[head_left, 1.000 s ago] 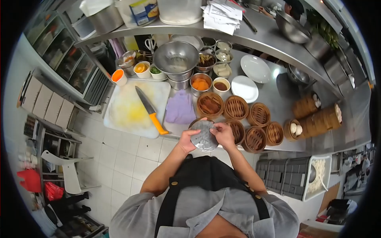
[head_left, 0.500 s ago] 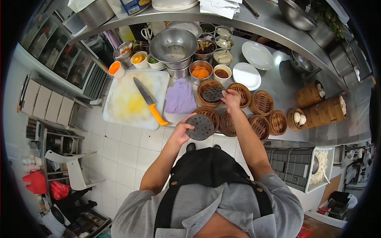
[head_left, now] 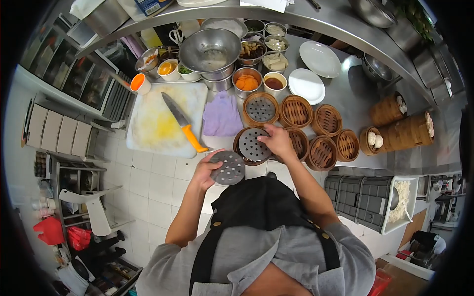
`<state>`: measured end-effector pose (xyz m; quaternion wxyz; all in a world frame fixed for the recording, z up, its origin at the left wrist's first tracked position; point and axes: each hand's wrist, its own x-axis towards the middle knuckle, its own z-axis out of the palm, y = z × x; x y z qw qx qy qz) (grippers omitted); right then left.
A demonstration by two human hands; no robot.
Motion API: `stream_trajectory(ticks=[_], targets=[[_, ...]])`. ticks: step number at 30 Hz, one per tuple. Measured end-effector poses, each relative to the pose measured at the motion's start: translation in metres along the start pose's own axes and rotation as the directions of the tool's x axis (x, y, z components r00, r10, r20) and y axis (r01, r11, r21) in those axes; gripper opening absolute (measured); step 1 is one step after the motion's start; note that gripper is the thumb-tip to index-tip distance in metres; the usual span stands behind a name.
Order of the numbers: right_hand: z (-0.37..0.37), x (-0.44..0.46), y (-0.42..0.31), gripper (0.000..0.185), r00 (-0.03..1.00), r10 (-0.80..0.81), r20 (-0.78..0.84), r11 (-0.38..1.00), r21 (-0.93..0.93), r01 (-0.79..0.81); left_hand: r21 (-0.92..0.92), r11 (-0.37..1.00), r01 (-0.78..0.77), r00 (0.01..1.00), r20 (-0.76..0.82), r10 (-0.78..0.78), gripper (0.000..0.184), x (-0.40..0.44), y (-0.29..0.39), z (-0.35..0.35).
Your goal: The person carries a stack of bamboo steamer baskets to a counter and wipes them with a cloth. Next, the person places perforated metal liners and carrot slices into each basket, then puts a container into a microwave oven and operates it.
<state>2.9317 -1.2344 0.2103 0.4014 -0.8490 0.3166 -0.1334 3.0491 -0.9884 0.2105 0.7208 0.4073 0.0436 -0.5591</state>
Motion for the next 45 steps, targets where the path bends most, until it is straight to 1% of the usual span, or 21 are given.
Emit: stream_trajectory(ticks=[1,2,4,5,9,10,12,14,17,20,24,26,27,28,30,33,34,35,36,41,45], targets=[[0.008,0.004,0.013,0.053,0.932,-0.329,-0.155,0.937,-0.176,0.302,0.021,0.997,-0.069,0.997,-0.029,0.069,0.045,-0.004,0.000,-0.001],[0.002,0.001,0.001,0.054,0.944,-0.307,-0.124,0.942,-0.181,0.283,0.022,0.997,-0.067,0.997,-0.027,0.068,0.045,-0.001,0.000,0.001],[0.005,-0.005,-0.015,0.051,0.984,-0.171,0.044,0.982,0.083,0.167,0.078,0.984,-0.158,0.987,0.004,0.159,0.048,0.008,-0.003,0.013],[0.006,-0.006,-0.013,0.043,0.952,-0.041,0.302,0.953,0.298,-0.053,0.097,0.977,-0.191,0.981,0.049,0.187,0.045,0.021,-0.011,0.020],[-0.020,-0.002,0.022,0.028,0.968,0.217,0.128,0.781,0.572,-0.251,0.294,0.882,-0.368,0.929,0.064,0.366,0.040,0.071,-0.018,0.047],[-0.037,0.008,0.034,0.023,0.934,0.357,0.031,0.666,0.693,-0.277,0.456,0.749,-0.481,0.853,0.046,0.520,0.038,0.072,-0.004,0.056],[-0.062,0.036,0.089,0.018,0.876,0.414,-0.246,0.726,0.670,-0.155,0.601,0.563,-0.567,0.740,0.072,0.668,0.035,0.065,0.037,0.084],[-0.078,0.060,0.126,0.017,0.832,0.492,-0.257,0.650,0.744,-0.155,0.571,0.273,-0.774,0.432,0.162,0.887,0.036,0.050,0.085,0.109],[-0.089,0.084,0.134,0.030,0.873,0.427,-0.237,0.834,0.477,-0.278,0.555,0.002,-0.832,0.173,0.257,0.951,0.039,0.038,0.145,0.124],[-0.086,0.096,0.157,0.048,0.844,0.192,-0.502,0.980,0.048,-0.194,0.592,-0.277,-0.757,-0.106,0.307,0.946,0.039,0.012,0.201,0.139],[-0.096,0.088,0.114,0.051,0.876,0.305,-0.374,0.939,0.269,-0.212,0.611,-0.483,-0.628,-0.309,0.373,0.875,0.042,-0.019,0.273,0.159],[-0.104,0.088,0.097,0.048,0.836,0.337,-0.434,0.927,0.306,-0.215,0.657,-0.511,-0.555,-0.309,0.407,0.859,0.045,-0.028,0.302,0.166],[-0.102,0.091,0.102,0.043,0.820,0.126,-0.558,0.988,-0.001,-0.152,0.701,-0.531,-0.476,-0.285,0.449,0.847,0.049,-0.030,0.313,0.166],[-0.099,0.092,0.108,0.043,0.822,0.125,-0.555,0.988,-0.003,-0.152,0.703,-0.529,-0.475,-0.284,0.446,0.849,0.049,-0.028,0.321,0.163],[-0.089,0.088,0.092,0.040,0.866,-0.307,-0.395,0.925,-0.337,0.174,0.734,-0.601,-0.317,-0.337,0.505,0.795,0.058,-0.018,0.339,0.158],[-0.065,0.081,0.088,0.042,0.897,-0.393,-0.202,0.891,-0.325,0.317,0.685,-0.711,-0.158,-0.289,0.657,0.697,0.067,-0.014,0.353,0.158],[-0.058,0.088,0.107,0.042,0.916,-0.386,-0.114,0.912,-0.196,0.360,0.665,-0.733,-0.141,-0.308,0.674,0.671,0.068,-0.011,0.355,0.160],[-0.060,0.082,0.106,0.043,0.994,-0.086,0.063,0.993,-0.080,0.091,0.670,-0.723,-0.171,-0.277,0.671,0.688,0.069,-0.012,0.356,0.165],[-0.054,0.079,0.123,0.046,0.975,-0.216,0.046,0.945,-0.242,0.220,0.622,-0.773,-0.127,-0.271,0.727,0.630,0.069,-0.005,0.370,0.161],[-0.045,0.055,0.072,0.061,0.991,-0.114,-0.069,0.904,-0.421,0.074,0.638,-0.732,-0.240,-0.147,0.721,0.677,0.061,0.006,0.380,0.172],[-0.036,0.071,0.084,0.035,0.938,-0.141,-0.318,0.915,-0.403,0.001,0.652,-0.744,-0.146,-0.240,0.706,0.666,0.055,0.013,0.385,0.175]])
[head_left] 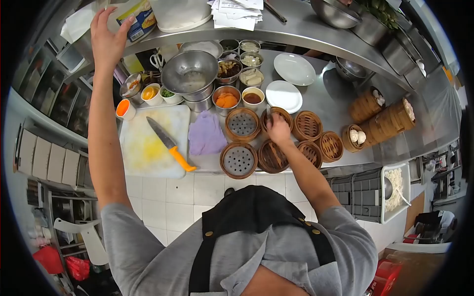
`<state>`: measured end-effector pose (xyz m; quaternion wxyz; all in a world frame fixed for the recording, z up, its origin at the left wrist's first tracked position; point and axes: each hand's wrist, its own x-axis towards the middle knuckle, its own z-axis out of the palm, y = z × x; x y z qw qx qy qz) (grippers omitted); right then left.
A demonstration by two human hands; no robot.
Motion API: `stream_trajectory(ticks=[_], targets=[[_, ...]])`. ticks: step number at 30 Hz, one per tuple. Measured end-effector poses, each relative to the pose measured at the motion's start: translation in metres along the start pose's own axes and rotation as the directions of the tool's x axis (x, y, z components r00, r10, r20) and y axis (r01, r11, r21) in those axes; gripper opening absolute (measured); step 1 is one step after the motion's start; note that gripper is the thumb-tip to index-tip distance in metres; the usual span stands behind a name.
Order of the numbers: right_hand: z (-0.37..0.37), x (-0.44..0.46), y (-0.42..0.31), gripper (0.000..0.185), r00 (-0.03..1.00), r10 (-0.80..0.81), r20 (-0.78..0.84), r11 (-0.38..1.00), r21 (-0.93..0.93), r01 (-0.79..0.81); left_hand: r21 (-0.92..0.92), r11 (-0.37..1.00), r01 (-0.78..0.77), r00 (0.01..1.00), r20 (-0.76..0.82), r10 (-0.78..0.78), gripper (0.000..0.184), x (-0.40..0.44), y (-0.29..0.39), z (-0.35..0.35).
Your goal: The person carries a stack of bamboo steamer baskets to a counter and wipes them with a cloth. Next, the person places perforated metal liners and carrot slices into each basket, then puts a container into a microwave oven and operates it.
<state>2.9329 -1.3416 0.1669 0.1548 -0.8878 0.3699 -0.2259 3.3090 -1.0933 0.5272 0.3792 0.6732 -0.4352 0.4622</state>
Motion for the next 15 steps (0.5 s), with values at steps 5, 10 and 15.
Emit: stream_trajectory(ticks=[5,10,15], targets=[[-0.029,0.020,0.038,0.032,0.936,0.350,0.048,0.901,0.257,-0.350,0.012,1.000,0.009,0.999,-0.041,-0.009,0.045,0.003,-0.004,0.002],[-0.018,0.022,0.083,0.047,0.935,0.278,-0.221,0.959,0.001,-0.285,-0.050,0.993,0.102,0.994,-0.024,-0.104,0.037,0.001,-0.005,-0.008],[-0.031,0.021,0.073,0.039,0.913,0.326,0.247,0.876,0.285,-0.390,-0.115,0.989,0.088,0.994,-0.049,-0.094,0.034,-0.006,-0.002,-0.016]])
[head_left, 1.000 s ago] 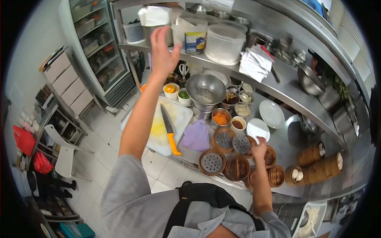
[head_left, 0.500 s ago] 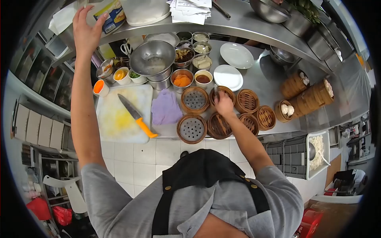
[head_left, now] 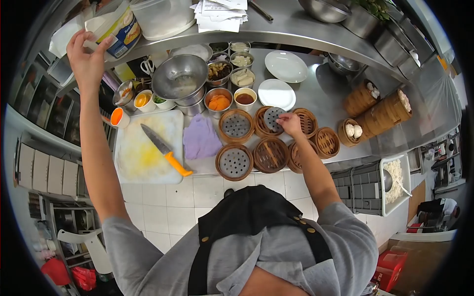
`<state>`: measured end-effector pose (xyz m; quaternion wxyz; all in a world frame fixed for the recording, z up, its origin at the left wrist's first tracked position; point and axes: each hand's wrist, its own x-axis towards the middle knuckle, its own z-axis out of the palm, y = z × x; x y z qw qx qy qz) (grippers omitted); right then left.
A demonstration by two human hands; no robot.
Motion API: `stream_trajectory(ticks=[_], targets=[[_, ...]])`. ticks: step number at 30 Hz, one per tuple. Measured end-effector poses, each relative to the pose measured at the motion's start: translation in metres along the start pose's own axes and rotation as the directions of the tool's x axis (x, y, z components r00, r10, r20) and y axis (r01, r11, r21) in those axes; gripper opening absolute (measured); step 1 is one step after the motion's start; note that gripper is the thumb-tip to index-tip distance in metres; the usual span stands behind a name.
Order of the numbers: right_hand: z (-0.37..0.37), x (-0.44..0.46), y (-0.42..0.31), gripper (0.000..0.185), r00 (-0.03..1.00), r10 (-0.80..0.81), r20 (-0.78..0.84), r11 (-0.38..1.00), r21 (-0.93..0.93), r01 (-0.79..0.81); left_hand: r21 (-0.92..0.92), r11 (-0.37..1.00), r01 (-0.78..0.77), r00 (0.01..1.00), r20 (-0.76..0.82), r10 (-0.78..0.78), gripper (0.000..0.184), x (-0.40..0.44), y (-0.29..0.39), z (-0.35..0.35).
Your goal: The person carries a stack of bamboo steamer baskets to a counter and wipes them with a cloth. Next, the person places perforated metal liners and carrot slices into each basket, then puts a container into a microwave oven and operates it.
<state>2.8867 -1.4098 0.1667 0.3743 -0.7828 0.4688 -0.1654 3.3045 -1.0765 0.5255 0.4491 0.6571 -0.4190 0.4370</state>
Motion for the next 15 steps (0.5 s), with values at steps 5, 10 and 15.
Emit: stream_trajectory(ticks=[5,10,15], targets=[[0.003,0.020,0.024,0.038,0.895,-0.295,-0.334,0.955,-0.146,0.260,0.012,1.000,-0.002,1.000,0.029,0.002,0.033,-0.001,0.004,-0.004],[-0.015,0.018,0.016,0.042,0.965,0.029,-0.259,0.999,-0.010,-0.033,0.021,1.000,-0.006,0.999,0.047,0.005,0.036,0.002,0.000,-0.002],[0.000,-0.002,0.007,0.040,0.973,-0.132,-0.188,0.971,-0.220,0.089,0.048,0.999,-0.007,0.998,0.061,0.004,0.039,0.005,-0.003,0.003]])
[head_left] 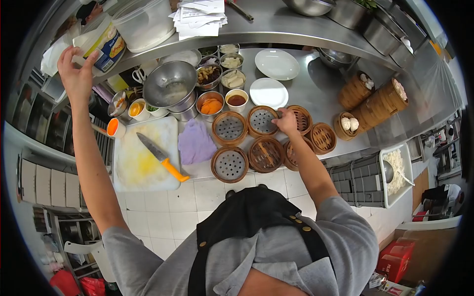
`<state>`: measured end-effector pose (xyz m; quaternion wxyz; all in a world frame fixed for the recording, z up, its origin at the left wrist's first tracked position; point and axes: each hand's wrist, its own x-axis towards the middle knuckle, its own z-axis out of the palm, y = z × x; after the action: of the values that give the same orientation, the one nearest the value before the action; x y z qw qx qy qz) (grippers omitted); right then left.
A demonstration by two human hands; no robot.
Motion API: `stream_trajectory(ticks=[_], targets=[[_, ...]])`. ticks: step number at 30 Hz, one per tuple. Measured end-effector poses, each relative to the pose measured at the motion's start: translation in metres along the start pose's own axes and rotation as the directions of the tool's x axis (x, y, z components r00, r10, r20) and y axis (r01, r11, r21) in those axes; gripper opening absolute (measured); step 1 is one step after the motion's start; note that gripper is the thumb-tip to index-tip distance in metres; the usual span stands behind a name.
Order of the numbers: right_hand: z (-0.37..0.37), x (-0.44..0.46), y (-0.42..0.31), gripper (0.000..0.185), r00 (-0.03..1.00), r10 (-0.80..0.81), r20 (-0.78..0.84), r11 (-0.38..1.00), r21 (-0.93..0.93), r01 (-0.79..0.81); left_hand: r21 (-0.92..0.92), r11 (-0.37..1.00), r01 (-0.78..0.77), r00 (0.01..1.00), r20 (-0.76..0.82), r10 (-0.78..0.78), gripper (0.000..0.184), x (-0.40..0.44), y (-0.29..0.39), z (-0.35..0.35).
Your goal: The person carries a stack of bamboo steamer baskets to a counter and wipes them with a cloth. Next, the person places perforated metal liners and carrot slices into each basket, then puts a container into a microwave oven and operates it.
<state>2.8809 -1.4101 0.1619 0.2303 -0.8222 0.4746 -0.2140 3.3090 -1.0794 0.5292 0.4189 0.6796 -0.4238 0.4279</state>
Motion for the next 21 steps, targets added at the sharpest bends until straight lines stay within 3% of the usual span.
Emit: stream_trajectory(ticks=[1,5,10,14,17,18,19,20,21], targets=[[0.004,0.000,0.001,0.040,0.991,0.028,-0.131,0.999,-0.041,-0.034,0.006,1.000,0.003,1.000,-0.004,-0.003,0.039,0.001,0.000,0.001],[0.007,0.006,0.005,0.042,0.988,0.051,-0.143,0.998,-0.017,-0.054,0.024,1.000,0.014,1.000,0.019,-0.015,0.039,0.003,0.000,0.001],[0.013,0.024,-0.006,0.021,0.991,-0.113,0.065,0.947,-0.294,0.128,0.064,0.998,0.006,1.000,0.011,-0.007,0.041,0.003,0.002,0.010],[0.025,0.036,0.002,0.016,0.981,-0.178,0.072,0.923,-0.334,0.192,0.190,0.979,-0.076,0.991,-0.096,0.096,0.049,-0.005,0.021,0.012],[0.015,0.032,0.020,0.015,0.988,-0.148,-0.042,0.983,-0.113,0.142,0.117,0.992,-0.035,0.975,-0.214,0.060,0.048,-0.034,0.065,-0.005],[0.003,0.026,0.021,0.014,0.985,-0.139,-0.103,0.990,-0.029,0.137,0.061,0.998,-0.034,0.984,-0.171,0.044,0.046,-0.057,0.092,-0.013],[-0.014,0.012,0.010,0.015,0.985,0.026,-0.169,0.999,0.050,-0.018,-0.228,0.964,-0.134,0.975,-0.203,0.088,0.044,-0.090,0.115,-0.001],[-0.030,-0.008,0.009,0.014,0.967,0.094,-0.235,0.987,0.152,-0.059,0.010,0.945,-0.327,0.944,0.060,0.325,0.041,-0.122,0.130,-0.010],[-0.046,-0.033,0.009,0.011,0.938,0.222,-0.267,0.911,0.399,-0.102,-0.469,0.868,-0.163,0.953,0.152,0.262,0.039,-0.169,0.158,0.010]])
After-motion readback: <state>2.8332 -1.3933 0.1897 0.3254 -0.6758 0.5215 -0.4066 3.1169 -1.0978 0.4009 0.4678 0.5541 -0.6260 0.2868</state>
